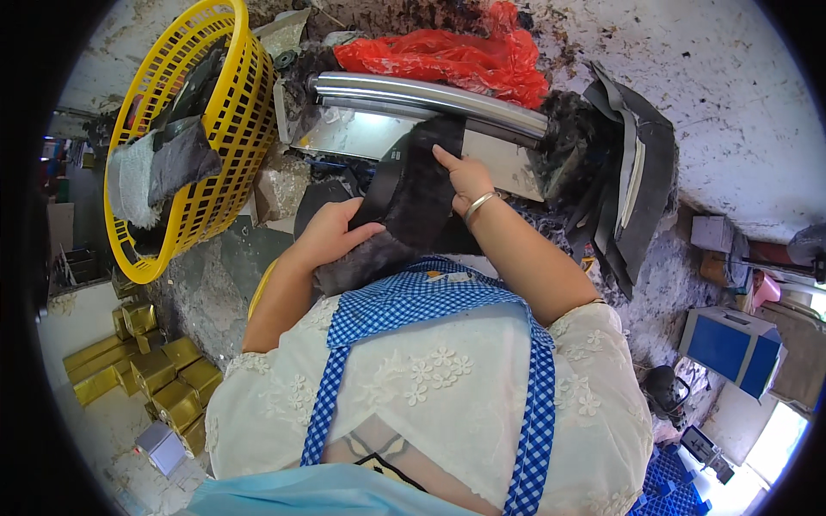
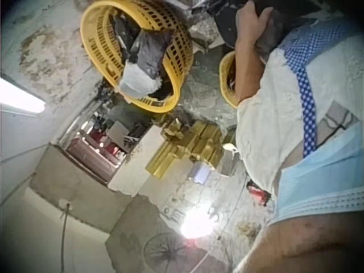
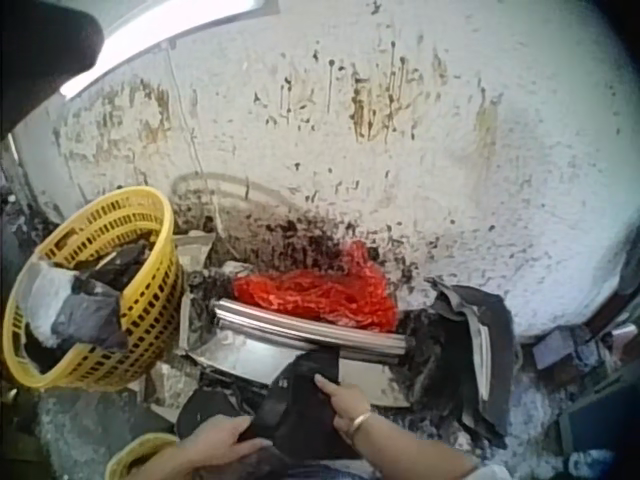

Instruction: Feeding cut shoe components into a machine to thin the edges.

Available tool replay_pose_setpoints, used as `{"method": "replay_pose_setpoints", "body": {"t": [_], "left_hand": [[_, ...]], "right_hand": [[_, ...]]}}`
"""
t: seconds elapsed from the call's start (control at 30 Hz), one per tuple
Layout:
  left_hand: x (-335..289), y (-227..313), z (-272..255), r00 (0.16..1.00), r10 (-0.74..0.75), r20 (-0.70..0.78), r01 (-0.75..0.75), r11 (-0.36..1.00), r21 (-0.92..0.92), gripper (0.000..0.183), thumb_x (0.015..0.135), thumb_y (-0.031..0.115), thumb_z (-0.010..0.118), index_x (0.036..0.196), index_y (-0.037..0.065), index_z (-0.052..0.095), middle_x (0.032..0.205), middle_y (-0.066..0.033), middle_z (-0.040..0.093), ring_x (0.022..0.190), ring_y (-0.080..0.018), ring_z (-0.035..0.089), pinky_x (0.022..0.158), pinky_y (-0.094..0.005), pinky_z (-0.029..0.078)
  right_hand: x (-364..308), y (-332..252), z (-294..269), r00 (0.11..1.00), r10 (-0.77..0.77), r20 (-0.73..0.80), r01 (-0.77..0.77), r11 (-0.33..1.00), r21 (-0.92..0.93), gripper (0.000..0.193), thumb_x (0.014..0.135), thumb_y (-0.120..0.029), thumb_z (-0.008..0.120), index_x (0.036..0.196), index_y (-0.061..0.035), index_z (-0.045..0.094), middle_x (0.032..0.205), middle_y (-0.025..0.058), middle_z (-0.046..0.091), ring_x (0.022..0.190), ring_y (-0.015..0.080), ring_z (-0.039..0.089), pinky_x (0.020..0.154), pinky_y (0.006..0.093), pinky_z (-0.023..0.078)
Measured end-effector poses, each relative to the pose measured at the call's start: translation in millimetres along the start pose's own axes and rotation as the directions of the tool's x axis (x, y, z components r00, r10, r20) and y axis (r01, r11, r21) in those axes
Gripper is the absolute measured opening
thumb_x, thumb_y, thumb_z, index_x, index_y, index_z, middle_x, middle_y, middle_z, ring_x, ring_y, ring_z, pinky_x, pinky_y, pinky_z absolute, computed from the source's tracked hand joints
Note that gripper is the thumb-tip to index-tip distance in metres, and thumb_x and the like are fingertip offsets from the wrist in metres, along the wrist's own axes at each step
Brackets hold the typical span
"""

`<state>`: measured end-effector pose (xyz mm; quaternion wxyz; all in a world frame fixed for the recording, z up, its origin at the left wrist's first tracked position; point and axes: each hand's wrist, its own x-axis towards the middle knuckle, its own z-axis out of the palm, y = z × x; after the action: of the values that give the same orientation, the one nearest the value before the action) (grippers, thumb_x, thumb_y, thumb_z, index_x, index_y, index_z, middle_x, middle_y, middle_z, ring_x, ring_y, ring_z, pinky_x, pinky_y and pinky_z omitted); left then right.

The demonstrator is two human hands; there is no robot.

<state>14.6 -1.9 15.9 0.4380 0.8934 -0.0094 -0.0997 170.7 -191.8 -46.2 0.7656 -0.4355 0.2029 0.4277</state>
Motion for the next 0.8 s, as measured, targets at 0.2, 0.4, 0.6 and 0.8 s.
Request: {"method": "replay_pose_setpoints", "body": {"t": [0.2,0.4,0.6,0.8], "left_hand": [[11,-4,9,0.997,-0.074,-0.033,0.078,0.987,0.143,0.034,0.082,0.034,0.066,0.084,0.002,0.058,0.077,-0.0194,0.063,0.075,-0.0391,0.06,0.066,-0.0448,0.047],[32,-23,19,0.97,-0.213,-0.116,0.241,0.905,0.35,0.033,0.082,0.035,0.066,0.081,0.003,0.056,0.072,-0.0179,0.063,0.072,-0.038,0.061,0.066,-0.0454,0.047],[43,-13,20,0.946,-0.069,-0.318,0.218,0.861,0.46,0.035,0.079,0.029,0.067,0.102,0.007,0.055,0.105,-0.0146,0.061,0.099,-0.0306,0.057,0.091,-0.0468,0.039],[68,-11,72,0.916,0.336,-0.218,-0.163,0.81,0.563,0.061,0.077,0.032,0.067,0.129,0.008,0.047,0.141,-0.0181,0.035,0.134,-0.0349,0.027,0.105,-0.0554,0.021]], "right_hand": [[10,-45,-7,0.576,-0.766,0.286,0.291,-0.135,-0.947,0.048,0.078,-0.032,0.073,0.106,0.0034,0.057,0.082,0.0143,0.063,0.072,0.0289,0.063,0.07,0.0378,0.052],[73,-128,36,0.649,-0.718,0.25,-0.008,-0.335,-0.942,0.048,0.074,-0.033,0.075,0.103,0.0023,0.061,0.089,0.0187,0.066,0.083,0.0347,0.064,0.079,0.0379,0.05],[96,-141,22,0.735,-0.678,-0.013,0.112,0.14,-0.984,0.057,0.061,-0.031,0.084,0.094,0.0108,0.064,0.096,0.0233,0.067,0.085,0.0306,0.067,0.075,0.0353,0.052],[57,-117,2,0.599,-0.66,0.453,0.562,-0.057,-0.825,0.027,0.067,-0.017,0.078,0.09,-0.0056,0.07,0.084,0.0101,0.07,0.079,0.0221,0.068,0.071,0.0322,0.051]]}}
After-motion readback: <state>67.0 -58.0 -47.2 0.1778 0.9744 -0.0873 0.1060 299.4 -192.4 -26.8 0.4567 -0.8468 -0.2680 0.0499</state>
